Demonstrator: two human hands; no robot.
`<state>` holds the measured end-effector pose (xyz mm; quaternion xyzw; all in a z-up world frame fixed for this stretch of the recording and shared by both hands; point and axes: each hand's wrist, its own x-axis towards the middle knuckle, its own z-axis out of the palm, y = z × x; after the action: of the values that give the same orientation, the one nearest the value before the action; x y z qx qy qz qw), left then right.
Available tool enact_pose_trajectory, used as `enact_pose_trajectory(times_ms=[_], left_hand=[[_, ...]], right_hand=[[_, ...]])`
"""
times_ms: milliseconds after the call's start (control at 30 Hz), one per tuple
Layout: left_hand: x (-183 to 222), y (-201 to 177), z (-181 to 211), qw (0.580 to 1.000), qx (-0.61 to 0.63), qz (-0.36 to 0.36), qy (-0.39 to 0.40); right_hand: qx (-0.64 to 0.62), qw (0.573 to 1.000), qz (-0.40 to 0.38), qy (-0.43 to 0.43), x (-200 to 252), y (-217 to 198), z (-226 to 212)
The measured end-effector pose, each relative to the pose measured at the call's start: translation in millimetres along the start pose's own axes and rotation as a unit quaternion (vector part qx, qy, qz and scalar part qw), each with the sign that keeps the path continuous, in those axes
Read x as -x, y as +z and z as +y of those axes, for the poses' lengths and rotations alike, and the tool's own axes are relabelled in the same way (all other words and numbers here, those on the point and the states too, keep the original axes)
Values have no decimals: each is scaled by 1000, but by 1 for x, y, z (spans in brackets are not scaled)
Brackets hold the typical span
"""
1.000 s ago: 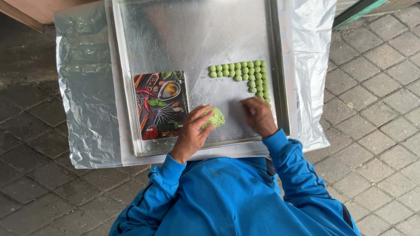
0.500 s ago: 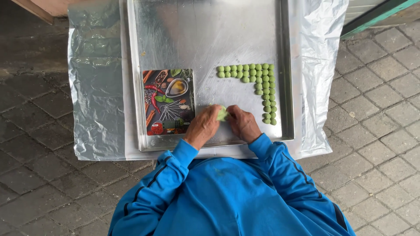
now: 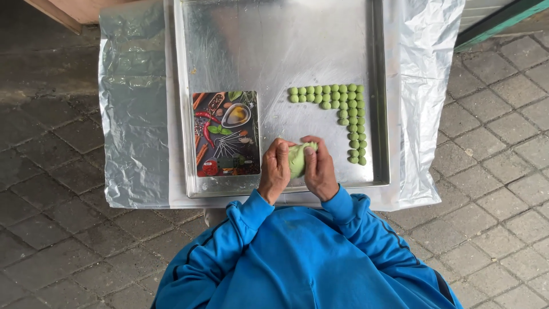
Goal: Portioning green dough using a digital scale and rolling it into small balls before arranging them on a metal tray.
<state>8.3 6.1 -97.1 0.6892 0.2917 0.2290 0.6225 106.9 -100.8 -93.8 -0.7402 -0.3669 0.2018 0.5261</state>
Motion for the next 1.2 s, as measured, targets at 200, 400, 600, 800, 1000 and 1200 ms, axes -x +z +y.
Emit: enact_pose_trajectory(times_ms=[200,400,600,800,1000,1200], left_hand=[[-7,-9,29,974,80,-36,209],[-13,-12,44,952,119,-117,257],[-25,-16,32,948,-1,44,314],[-25,-7,49,972,119,34,198],[-26,7,68,841,537,-28,-50],[-19,7,81,874,484,32,-37]], right_hand=[[-504,835,-15,222,3,10,-20],[-495,808,-10,318,10,11,-33],[-326,935,-52,131,16,-3,-70],[-178,983,34,25,15,-5,-46],[-596,802,4,35,9,-4,-64],[-102,984,133,-60,7,-20,-44]])
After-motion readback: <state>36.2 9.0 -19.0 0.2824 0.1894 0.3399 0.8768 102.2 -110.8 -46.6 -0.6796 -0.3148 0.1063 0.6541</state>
